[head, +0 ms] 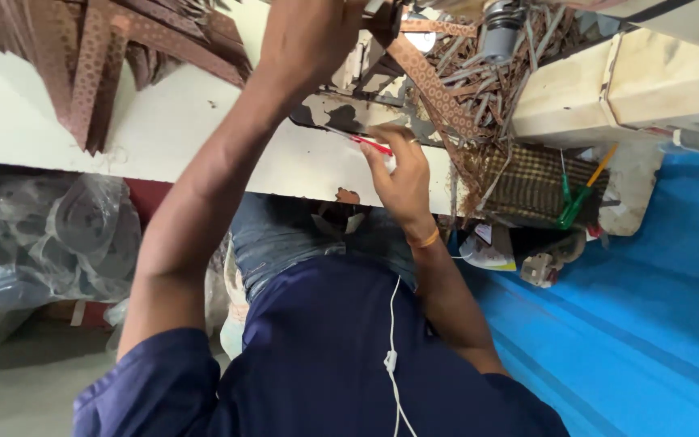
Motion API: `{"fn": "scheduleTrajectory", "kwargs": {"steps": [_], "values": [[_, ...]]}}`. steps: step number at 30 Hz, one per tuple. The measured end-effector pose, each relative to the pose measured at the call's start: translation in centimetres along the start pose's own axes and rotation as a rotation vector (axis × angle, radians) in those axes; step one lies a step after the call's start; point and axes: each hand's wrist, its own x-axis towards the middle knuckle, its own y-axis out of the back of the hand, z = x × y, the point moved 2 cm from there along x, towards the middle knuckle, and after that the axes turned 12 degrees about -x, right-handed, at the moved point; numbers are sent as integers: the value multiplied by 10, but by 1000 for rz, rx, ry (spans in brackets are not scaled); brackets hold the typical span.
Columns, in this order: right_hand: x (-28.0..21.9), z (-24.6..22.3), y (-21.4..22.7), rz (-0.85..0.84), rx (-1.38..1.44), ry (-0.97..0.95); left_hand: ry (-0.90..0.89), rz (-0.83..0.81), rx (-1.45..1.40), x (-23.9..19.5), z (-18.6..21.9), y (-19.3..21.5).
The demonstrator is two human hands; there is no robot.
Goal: Measure and cut leather pieces to specific lengths for use as shoe straps.
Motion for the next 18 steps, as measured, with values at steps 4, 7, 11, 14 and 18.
{"fn": "scheduleTrajectory", "kwargs": {"steps": [4,7,11,14,18], "values": [[22,-13,34,41,258,-54,281,-80,-459,-13,21,5],[49,-14,51,256,6,280,548,-52,-730,-43,49,-8],[63,-8,51,159,-51,220,547,29,-924,-63,51,-34],[68,-4,52,137,-65,243,529,92,-947,-60,53,-38],[73,-1,52,122,-81,229,486,93,-836,-54,62,-35]]}}
